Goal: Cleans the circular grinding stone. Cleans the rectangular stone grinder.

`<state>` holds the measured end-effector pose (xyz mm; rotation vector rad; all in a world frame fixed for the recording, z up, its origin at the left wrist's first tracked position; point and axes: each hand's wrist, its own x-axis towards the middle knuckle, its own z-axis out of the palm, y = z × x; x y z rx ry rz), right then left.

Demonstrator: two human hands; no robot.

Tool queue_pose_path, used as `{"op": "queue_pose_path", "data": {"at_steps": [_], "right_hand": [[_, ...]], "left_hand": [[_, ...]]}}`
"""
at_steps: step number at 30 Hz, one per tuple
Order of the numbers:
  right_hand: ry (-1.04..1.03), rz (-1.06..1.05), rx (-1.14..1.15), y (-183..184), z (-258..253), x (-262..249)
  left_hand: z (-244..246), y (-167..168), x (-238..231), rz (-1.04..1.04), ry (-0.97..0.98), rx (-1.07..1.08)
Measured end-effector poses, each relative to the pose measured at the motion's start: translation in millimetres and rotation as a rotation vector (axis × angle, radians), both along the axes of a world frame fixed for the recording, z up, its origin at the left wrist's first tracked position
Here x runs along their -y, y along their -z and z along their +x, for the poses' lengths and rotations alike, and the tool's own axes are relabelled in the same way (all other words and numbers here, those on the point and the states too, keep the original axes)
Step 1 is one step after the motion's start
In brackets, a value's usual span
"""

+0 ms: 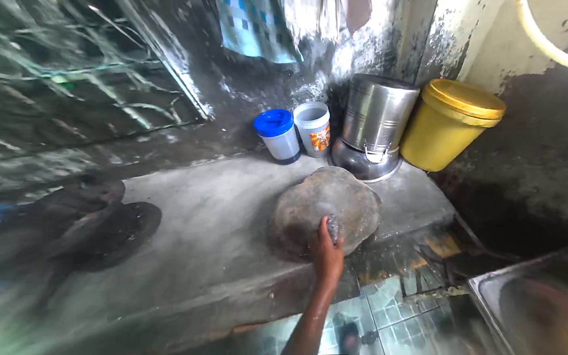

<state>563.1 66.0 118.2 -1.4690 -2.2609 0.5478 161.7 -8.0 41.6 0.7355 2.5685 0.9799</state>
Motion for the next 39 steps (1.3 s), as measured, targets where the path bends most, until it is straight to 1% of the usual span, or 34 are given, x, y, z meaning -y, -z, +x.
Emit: {"op": "queue_pose_path", "data": {"at_steps": [1,2,4,5,7,8,9,10,11,12,14,15,16,18,20,22,24,25,26,28,30,33,35,37,39], "right_hand": [[-0.132,-0.144,-0.221,8.6,-64.3,0.0],[-0.212,-0.279,-0.352,16.1,-122.8,1.8],[-0.298,-0.488,-0.44,20.2,-223.0,3.6],[-0.332,-0.536,-0.418,22.9,-265.5,2.4],[-0.379,-0.533,-0.276,38.8,-335.5,-2.5],[-0.383,-0.509,-0.17,50.9,-362.4,-5.5],[-0.382,-0.46,-0.045,64.7,-381.5,-8.2],[-0.375,-0.379,0.086,79.6,-393.2,-8.5],[-0.362,-0.251,0.198,94.9,-399.4,-6.8],[-0.34,-0.095,0.255,111.0,-402.3,-5.6],[-0.263,0.234,0.198,141.8,-399.3,-4.3],[-0.231,0.315,0.179,149.3,-396.8,-2.8],[-0.206,0.345,0.179,151.0,-396.3,-2.3],[-0.179,0.313,0.145,146.6,-401.7,-6.0],[-0.159,0.179,0.041,135.2,-405.1,-2.8],[-0.151,0.09,-0.104,116.6,-417.5,5.5],[-0.142,0.007,-0.159,107.3,-432.5,15.6],[-0.146,0.05,-0.126,110.5,-439.9,18.3],[-0.17,0.151,-0.056,117.4,-448.1,18.6],[-0.224,0.326,0.126,137.2,-458.6,22.3],[-0.236,0.439,0.251,151.0,-468.2,17.0],[-0.245,0.395,0.29,152.1,-488.8,-13.7],[-0.274,0.317,0.294,150.8,-485.4,-14.7],[-0.359,0.245,0.263,139.3,-467.3,16.8],[-0.492,0.295,0.178,134.7,-459.4,49.6]], "left_hand": [[13.6,-5.2,-5.8,-0.045,0.004,-0.025],[23.9,-7.6,-10.2,-0.064,0.0,-0.047],[32.4,-1.0,-14.1,0.0,-0.02,-0.123],[32.1,4.3,-13.7,0.065,-0.023,-0.159],[27.3,15.5,-5.8,0.254,0.022,-0.139],[21.1,20.9,0.9,0.35,0.056,-0.089],[10.5,26.8,10.6,0.393,0.083,-0.071],[-4.9,36.6,24.4,0.416,0.093,-0.111],[-25.2,48.3,41.4,0.435,0.083,-0.189],[-49.8,55.7,58.8,0.423,0.047,-0.264],[-100.3,63.5,88.9,0.363,-0.067,-0.285],[-122.8,65.1,100.3,0.324,-0.112,-0.239],[-142.6,65.1,106.6,0.291,-0.14,-0.16],[-174.0,66.3,103.8,0.266,-0.149,0.016],[-189.1,69.0,87.7,0.272,-0.127,0.172],[-195.1,73.2,59.1,0.286,-0.139,0.228],[-191.0,79.3,41.9,0.268,-0.204,0.224],[-189.3,80.3,38.5,0.242,-0.245,0.209],[-190.1,80.2,35.9,0.214,-0.28,0.186],[-190.8,78.0,34.2,0.162,-0.307,0.128],[-189.2,77.8,32.0,0.147,-0.319,0.083],[-185.6,82.2,32.8,0.148,-0.338,0.061],[-183.7,84.6,34.0,0.168,-0.351,0.085],[-184.2,84.2,33.6,0.208,-0.373,0.114],[-184.8,84.7,34.4,0.299,-0.403,0.18]]}}
